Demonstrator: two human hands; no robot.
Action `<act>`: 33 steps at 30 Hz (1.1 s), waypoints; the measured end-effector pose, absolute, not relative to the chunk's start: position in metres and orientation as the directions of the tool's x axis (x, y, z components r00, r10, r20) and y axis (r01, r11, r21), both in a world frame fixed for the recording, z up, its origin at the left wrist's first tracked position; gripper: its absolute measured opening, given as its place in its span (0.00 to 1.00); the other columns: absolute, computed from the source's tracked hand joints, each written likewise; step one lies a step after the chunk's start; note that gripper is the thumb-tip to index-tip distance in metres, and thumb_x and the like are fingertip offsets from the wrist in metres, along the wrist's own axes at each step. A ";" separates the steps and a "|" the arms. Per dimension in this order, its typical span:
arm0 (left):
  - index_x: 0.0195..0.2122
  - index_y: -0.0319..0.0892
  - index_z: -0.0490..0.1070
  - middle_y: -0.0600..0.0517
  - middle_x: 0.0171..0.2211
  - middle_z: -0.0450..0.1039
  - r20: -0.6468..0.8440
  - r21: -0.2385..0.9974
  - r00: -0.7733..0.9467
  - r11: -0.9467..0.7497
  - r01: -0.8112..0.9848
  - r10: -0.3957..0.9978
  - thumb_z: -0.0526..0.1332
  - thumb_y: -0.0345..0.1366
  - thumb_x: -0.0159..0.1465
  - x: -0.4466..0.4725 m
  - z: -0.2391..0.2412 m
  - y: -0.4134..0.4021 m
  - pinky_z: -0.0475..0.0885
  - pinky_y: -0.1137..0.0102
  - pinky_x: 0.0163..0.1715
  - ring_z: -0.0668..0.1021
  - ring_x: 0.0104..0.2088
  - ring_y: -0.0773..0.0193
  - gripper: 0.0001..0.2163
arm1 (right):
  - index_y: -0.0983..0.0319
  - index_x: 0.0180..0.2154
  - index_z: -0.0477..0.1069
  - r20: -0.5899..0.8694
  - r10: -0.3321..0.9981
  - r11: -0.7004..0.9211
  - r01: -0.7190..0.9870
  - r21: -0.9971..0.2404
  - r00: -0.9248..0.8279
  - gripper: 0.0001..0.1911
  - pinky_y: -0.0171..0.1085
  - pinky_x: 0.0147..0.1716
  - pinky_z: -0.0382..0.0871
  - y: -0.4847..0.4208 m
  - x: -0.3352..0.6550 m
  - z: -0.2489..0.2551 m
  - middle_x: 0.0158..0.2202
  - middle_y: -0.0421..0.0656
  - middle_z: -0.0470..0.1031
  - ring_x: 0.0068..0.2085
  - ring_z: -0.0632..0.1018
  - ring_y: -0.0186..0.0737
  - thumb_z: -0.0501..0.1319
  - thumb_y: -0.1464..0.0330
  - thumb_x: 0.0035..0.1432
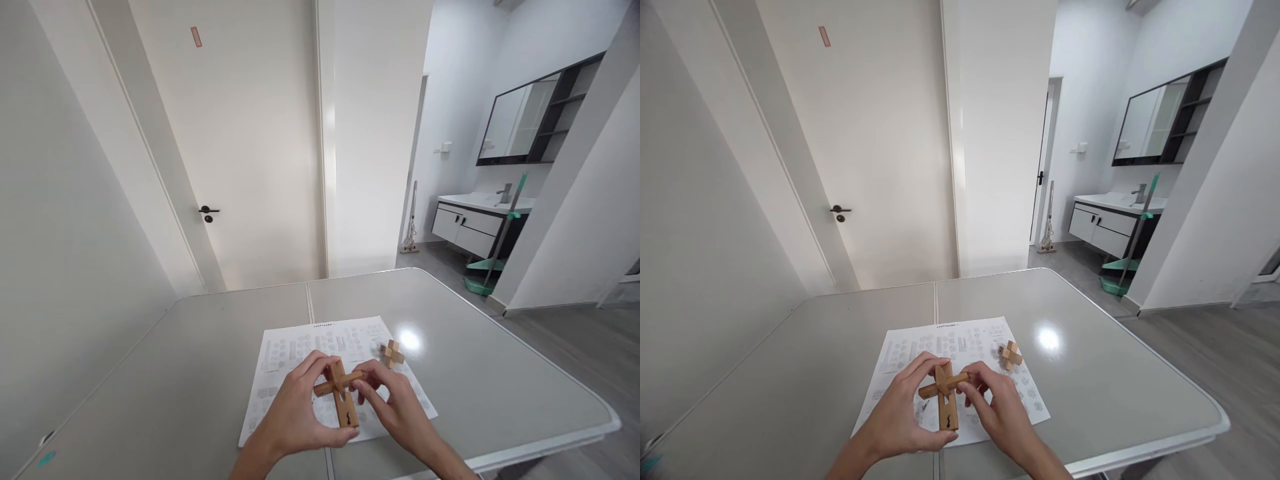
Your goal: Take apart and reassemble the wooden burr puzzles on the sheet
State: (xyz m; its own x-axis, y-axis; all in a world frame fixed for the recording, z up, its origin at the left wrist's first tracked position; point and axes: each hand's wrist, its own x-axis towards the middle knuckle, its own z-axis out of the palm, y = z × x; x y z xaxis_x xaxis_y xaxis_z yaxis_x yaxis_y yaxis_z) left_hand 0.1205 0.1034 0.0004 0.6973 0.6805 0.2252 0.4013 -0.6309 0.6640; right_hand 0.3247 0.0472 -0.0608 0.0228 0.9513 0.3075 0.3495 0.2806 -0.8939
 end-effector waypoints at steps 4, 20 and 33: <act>0.56 0.50 0.67 0.48 0.50 0.71 0.288 0.616 0.629 -0.642 0.457 0.722 0.74 0.39 0.49 0.125 -0.004 0.106 0.75 0.60 0.48 0.77 0.48 0.51 0.33 | 0.55 0.55 0.66 0.134 0.988 0.130 0.056 -0.990 0.076 0.26 0.47 0.47 0.73 0.052 0.316 -0.062 0.51 0.47 0.78 0.48 0.80 0.49 0.57 0.44 0.66; 0.55 0.51 0.69 0.48 0.48 0.75 0.320 0.496 0.671 -0.722 0.482 0.668 0.74 0.41 0.47 0.123 -0.016 0.107 0.73 0.55 0.49 0.77 0.47 0.47 0.33 | 0.58 0.53 0.67 -0.234 0.971 -0.209 -0.308 -0.928 0.048 0.33 0.50 0.56 0.70 0.055 0.306 -0.051 0.41 0.45 0.83 0.45 0.83 0.48 0.71 0.49 0.53; 0.55 0.49 0.69 0.48 0.50 0.74 0.261 0.613 0.511 -0.550 0.567 0.819 0.73 0.44 0.52 0.098 -0.020 0.121 0.76 0.58 0.48 0.78 0.48 0.50 0.29 | 0.59 0.54 0.66 -0.025 0.967 -0.083 0.218 -0.972 0.253 0.33 0.55 0.53 0.71 0.085 0.349 -0.095 0.45 0.47 0.80 0.48 0.81 0.54 0.71 0.51 0.52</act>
State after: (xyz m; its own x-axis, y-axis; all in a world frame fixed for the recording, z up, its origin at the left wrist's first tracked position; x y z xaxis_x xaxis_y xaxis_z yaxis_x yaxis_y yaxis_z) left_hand 0.0981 0.1212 -0.0197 0.5111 0.8188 0.2614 0.5670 -0.5498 0.6134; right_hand 0.3492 0.0848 -0.0947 0.2530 0.9671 -0.0254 0.2184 -0.0827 -0.9723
